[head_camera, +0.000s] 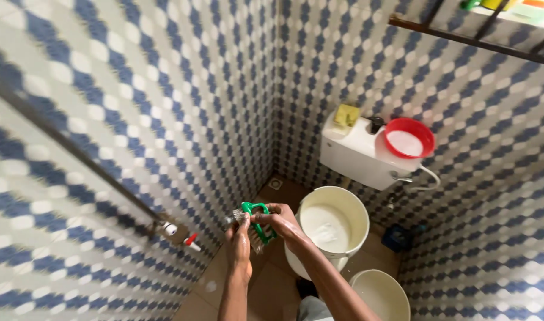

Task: Scrubbing the tiled walls of a bathroom using a brush and soapy water.

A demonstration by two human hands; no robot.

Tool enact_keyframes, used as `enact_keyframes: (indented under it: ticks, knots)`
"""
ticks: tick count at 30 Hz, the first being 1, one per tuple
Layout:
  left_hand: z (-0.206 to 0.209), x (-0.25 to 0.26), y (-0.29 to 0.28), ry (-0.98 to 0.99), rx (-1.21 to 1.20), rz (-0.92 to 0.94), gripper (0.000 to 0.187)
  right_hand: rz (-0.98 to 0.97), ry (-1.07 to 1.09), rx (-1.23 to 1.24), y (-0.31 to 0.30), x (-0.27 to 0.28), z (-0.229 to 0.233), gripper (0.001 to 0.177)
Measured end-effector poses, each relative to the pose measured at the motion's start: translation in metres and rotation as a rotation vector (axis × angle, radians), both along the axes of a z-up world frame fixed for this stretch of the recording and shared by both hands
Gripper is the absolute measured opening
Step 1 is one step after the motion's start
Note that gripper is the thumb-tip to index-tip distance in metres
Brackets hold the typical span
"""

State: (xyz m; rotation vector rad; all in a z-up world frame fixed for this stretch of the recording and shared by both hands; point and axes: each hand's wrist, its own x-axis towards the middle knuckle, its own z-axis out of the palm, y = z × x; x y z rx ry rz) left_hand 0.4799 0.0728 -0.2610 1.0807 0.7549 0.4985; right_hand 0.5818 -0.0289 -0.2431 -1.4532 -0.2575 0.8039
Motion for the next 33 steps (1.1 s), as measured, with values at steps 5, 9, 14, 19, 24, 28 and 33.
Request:
enact_keyframes:
  ticks: [5,9,14,19,24,28,33]
  knots:
    - [-0.012,0.05,-0.017,0.031,0.018,-0.097,0.035,0.088,-0.015,0.0,-0.03,0.049,-0.013,0.027]
    - [-0.015,0.114,-0.046,0.022,-0.003,-0.167,0.042,0.029,-0.009,-0.05,-0.061,0.121,-0.04,0.027]
    - [-0.005,0.199,-0.088,0.259,0.069,-0.329,0.061,-0.319,0.135,0.243,-0.131,0.255,-0.127,0.026]
    - [-0.035,0.253,-0.1,0.299,0.082,-0.413,0.059,-0.581,0.098,-0.021,-0.234,0.386,-0.144,0.021]
    - [-0.058,0.299,-0.119,0.348,0.112,-0.486,0.055,-0.721,-0.172,-0.386,-0.3,0.492,-0.161,0.017]
    - [-0.071,0.347,-0.146,0.429,0.124,-0.659,0.051,-0.598,-0.478,-0.869,-0.299,0.525,-0.17,0.039]
    - [-0.117,0.414,-0.184,0.46,0.036,-0.853,0.05,-0.262,-1.001,-1.078,-0.292,0.54,-0.212,0.036]
